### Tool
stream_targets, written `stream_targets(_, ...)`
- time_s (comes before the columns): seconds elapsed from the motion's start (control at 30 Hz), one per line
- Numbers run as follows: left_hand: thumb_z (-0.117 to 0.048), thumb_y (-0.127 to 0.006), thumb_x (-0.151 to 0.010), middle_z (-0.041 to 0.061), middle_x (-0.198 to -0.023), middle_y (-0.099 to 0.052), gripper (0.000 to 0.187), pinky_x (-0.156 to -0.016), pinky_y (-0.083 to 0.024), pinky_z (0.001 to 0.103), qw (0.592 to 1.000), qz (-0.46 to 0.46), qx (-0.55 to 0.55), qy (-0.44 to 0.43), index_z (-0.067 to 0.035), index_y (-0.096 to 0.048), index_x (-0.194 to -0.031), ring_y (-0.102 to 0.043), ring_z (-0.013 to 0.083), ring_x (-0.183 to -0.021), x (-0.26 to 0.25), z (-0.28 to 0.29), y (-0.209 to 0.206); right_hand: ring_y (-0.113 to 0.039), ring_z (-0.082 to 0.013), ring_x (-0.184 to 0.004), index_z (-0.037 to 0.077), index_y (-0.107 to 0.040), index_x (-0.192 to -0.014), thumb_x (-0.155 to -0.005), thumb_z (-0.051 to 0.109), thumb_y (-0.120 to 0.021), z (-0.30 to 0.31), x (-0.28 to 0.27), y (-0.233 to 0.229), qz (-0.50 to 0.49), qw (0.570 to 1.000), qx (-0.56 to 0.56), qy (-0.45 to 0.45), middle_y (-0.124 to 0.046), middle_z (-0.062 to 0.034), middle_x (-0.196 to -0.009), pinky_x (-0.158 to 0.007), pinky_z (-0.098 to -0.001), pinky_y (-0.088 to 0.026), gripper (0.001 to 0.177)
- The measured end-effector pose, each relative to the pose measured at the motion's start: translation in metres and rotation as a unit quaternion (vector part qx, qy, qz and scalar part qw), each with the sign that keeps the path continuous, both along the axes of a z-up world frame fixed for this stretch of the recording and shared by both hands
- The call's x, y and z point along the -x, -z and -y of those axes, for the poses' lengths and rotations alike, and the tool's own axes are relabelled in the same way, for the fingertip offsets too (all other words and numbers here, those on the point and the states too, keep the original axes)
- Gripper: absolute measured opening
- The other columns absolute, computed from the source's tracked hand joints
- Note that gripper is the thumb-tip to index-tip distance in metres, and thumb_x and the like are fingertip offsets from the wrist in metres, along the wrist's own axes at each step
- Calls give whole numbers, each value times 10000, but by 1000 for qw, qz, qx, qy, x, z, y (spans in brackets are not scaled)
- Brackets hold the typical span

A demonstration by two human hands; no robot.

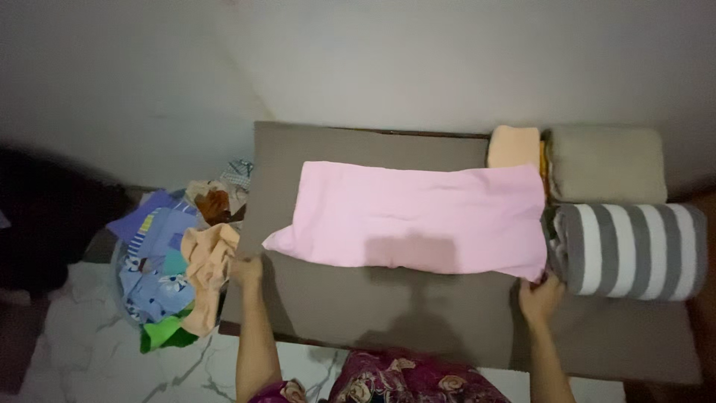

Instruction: The person folds a peach-colored sheet and a pink sheet on a table, smoothing and aligning edges, then stacks them with other folded linens. The person handles the sheets one at a time and places the folded items on the table.

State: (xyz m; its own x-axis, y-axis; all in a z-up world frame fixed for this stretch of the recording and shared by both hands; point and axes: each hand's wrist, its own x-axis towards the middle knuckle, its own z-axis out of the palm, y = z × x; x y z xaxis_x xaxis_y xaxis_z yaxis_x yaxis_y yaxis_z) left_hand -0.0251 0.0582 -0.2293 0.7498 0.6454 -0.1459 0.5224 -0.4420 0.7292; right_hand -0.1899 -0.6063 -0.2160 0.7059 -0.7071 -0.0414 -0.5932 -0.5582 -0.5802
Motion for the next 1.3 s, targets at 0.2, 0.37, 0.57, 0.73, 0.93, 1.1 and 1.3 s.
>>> stream_targets(0.2,-206,-639,-995,14,-807,-665,291,-562,-476,282,946,-35,318,-50,-15,-595,-1211,-589,121,-631,15,10,18,-630,-411,-1168,-124,-552,-1340,-934,296,-774,-14,-7,-8,26,987,-135,88,-639,-328,-1274,-1049,-514,-483,625)
stream_targets(0.37,-65,-633,-980,30,-765,-580,446,-474,-414,267,891,16,436,-126,-13,-439,-1378,-502,108,-576,-16,27,27,-651,-342,-1120,-56,-638,-1205,-837,218,-813,-11,-20,-15,12,953,-235,194,-679,-236,-1200,-1020,-467,-494,491)
stream_targets(0.57,-86,-599,-1018,29,-708,-588,376,-438,-410,268,922,0,383,-61,92,-520,-1340,-505,104,-521,-20,23,26,-642,-274,-817,-161,-663,-1122,-944,278,-889,-4,-20,-18,-7,956,-244,162,-729,-250,-1039,-839,-537,-600,525)
stream_targets(0.73,-198,-599,-1040,109,-886,-631,302,-603,-442,357,957,32,285,-53,42,-580,-1222,-573,202,-707,-26,24,24,-655,-236,-676,-37,-605,-1089,-979,158,-725,-6,-20,-15,57,904,-352,237,-693,-151,-877,-586,-400,-547,254)
stream_targets(0.93,-171,-669,-927,210,-1194,-709,401,-905,-524,467,989,-133,8,67,-29,-645,-1302,-673,336,-1042,-25,32,19,-701,-255,-825,-60,-634,-1174,-1044,118,-579,-8,-15,-17,147,887,-373,229,-695,-188,-1011,-727,-387,-593,228)
stream_targets(1.1,-186,-673,-922,192,-1153,-722,382,-817,-528,433,988,-123,-21,87,-27,-672,-1269,-680,303,-961,-27,30,22,-663,-378,-1084,-110,-479,-1321,-1053,95,-506,-11,-9,-11,243,812,-453,276,-556,-261,-1254,-930,-475,-605,338)
stream_targets(1.3,-157,-721,-814,158,-841,-747,242,-734,-546,410,993,-9,104,56,53,-741,-933,-688,275,-780,-27,12,26,-656,-352,-1090,-85,-476,-1358,-1056,175,-473,-14,-12,-3,255,804,-461,275,-561,-253,-1263,-931,-472,-601,399)
